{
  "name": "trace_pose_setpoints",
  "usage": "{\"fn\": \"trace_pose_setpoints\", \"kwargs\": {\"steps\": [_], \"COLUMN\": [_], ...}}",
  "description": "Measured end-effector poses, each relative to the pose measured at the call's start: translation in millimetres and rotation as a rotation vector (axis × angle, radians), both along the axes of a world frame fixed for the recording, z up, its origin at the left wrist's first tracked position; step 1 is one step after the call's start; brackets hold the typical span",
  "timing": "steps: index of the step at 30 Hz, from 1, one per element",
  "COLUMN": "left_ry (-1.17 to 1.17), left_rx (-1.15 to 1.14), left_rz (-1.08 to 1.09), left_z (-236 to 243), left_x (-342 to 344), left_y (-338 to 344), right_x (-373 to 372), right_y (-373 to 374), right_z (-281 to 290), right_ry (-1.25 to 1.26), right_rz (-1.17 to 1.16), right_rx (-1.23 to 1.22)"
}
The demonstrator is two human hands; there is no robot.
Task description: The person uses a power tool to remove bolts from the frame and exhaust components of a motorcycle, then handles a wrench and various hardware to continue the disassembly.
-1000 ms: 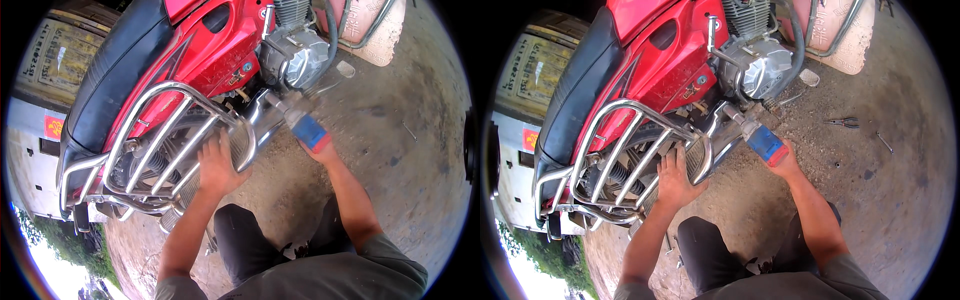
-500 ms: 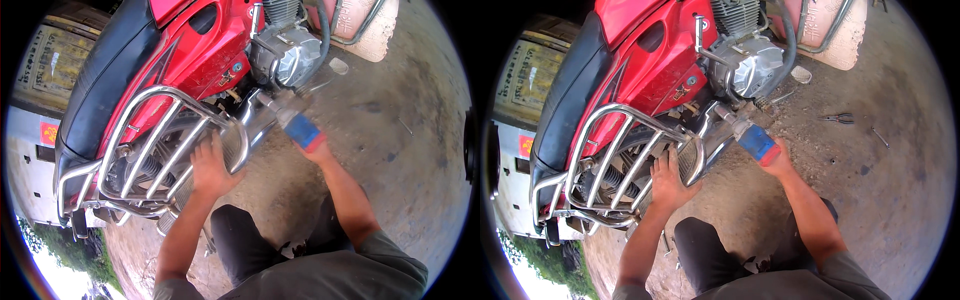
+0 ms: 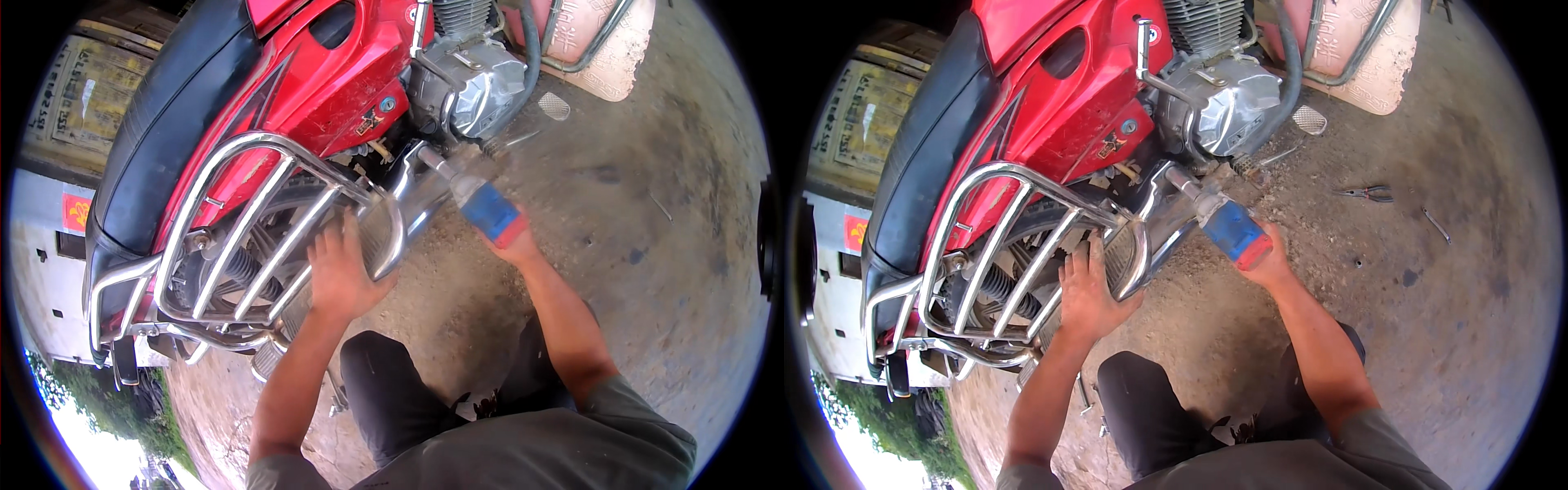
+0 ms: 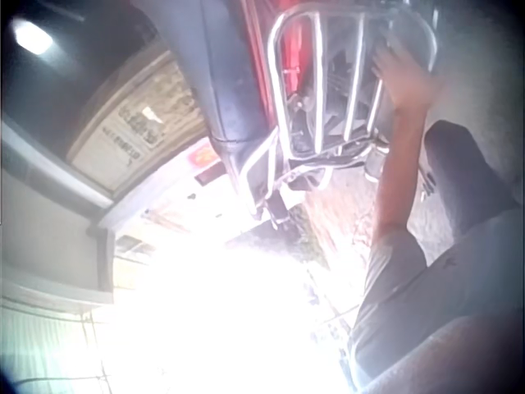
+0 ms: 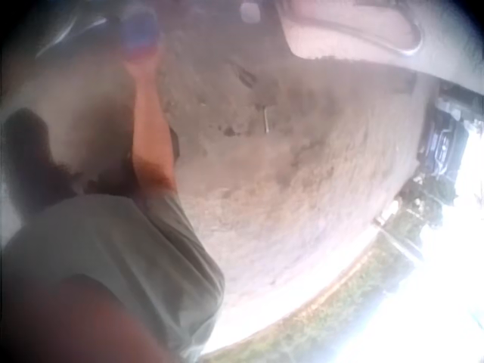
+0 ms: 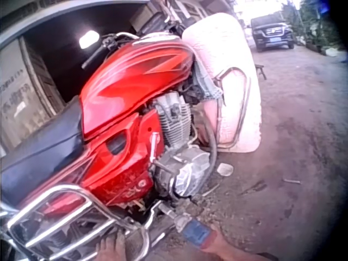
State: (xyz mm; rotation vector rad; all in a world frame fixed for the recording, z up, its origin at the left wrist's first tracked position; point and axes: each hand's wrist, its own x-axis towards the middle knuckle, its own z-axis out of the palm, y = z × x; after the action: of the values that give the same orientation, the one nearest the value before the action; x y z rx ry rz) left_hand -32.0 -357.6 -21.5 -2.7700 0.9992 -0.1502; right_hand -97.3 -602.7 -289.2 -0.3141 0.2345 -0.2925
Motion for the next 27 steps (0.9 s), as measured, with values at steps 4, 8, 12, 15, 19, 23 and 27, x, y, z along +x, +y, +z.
{"fn": "trace_pose_setpoints", "kwargs": {"steps": [4, 8, 12, 15, 19, 23, 27], "left_ry": [0.008, 0.009, 0.004, 0.009, 0.027, 0.021, 0.029], "left_rx": [-0.005, -0.014, -0.021, -0.017, -0.002, 0.005, 0.002], "left_rz": [0.003, -0.002, -0.002, 0.003, 0.02, 0.023, 0.025], "left_z": [-1.0, -0.7, -2.5, -2.0, -0.8, -0.1, 0.2], "left_x": [-0.1, 0.0, 0.9, 0.4, -0.1, -0.1, -0.4], "left_y": [1.7, 1.5, 1.8, 1.9, 0.9, 3.5, 0.0], "right_x": [-7.7, 0.3, 3.6, 3.1, -12.0, -9.3, -1.6], "right_y": [-0.3, -3.2, -3.7, -1.3, -5.3, -4.8, -6.5], "right_z": [27.8, 7.4, 2.5, 15.5, 55.4, 51.5, 19.3], "right_ry": [-0.076, -0.198, -0.13, -0.028, 0.049, 0.004, -0.08], "right_rz": [0.019, 0.069, 0.088, -0.026, -0.166, -0.17, -0.123], "right_rx": [0.094, 0.038, 0.057, -0.512, -1.264, -1.25, -1.03]}}
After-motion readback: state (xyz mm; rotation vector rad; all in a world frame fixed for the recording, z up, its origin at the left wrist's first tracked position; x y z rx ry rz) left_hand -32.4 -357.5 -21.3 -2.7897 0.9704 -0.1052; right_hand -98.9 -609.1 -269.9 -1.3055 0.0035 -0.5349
